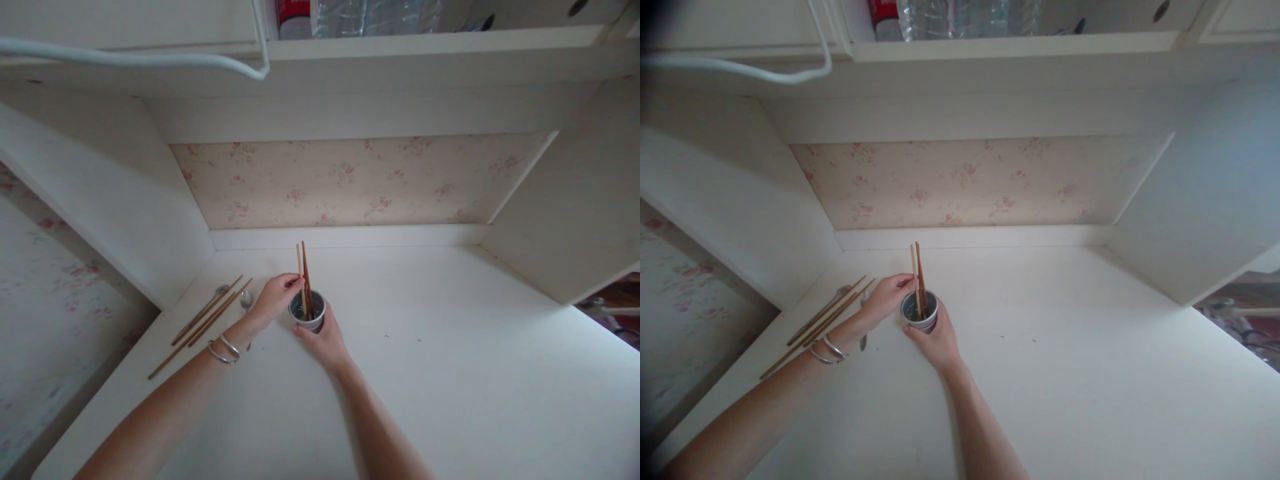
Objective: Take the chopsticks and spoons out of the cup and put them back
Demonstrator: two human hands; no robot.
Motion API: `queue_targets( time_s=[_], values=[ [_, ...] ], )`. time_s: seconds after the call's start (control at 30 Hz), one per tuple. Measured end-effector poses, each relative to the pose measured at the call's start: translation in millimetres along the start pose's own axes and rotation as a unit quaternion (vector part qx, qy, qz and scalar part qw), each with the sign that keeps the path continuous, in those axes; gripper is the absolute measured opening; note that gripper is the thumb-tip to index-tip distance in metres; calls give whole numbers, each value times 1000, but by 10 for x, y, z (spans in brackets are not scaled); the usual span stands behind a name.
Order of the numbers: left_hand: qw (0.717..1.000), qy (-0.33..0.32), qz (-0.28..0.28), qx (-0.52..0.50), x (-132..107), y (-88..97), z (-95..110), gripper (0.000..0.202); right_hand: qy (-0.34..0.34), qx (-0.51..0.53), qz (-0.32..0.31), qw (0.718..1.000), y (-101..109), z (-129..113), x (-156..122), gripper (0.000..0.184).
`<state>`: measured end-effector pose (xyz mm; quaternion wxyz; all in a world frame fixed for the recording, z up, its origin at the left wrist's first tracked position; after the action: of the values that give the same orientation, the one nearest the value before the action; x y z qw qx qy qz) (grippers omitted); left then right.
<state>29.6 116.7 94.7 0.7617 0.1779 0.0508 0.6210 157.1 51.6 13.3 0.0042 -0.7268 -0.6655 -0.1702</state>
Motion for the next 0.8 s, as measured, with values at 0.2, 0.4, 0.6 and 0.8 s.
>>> queue_targets(
  time_s=[0.2, 0.4, 0.6, 0.8],
  values=[
    [1000, -18, -19, -3, 58, -77, 167, 33, 6, -5, 6, 1000, -8, 25, 7, 77],
    [999, -32, -39, 1, 102, -152, 105, 32, 6, 0, 1, 1000, -10, 21, -2, 78],
    [998, -3, -58, -3, 40, -142, 43, 30, 4, -7, -6, 1000, -8, 23, -5, 79],
    [991, 28, -111, -63, 17, -179, 1, 37, 2, -1, -6, 1000, -13, 30, -1, 79]
  ],
)
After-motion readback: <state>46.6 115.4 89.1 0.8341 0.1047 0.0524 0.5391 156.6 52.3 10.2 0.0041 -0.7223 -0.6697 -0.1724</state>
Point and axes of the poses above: each hand's wrist, its own x-axis towards the middle knuckle, its own y-axis out of the back of the hand, z = x × y, the point moved 5 cm from there along x, towards the middle knuckle, and after that the axes turned 8 degrees about -x, right-handed, at the moved point
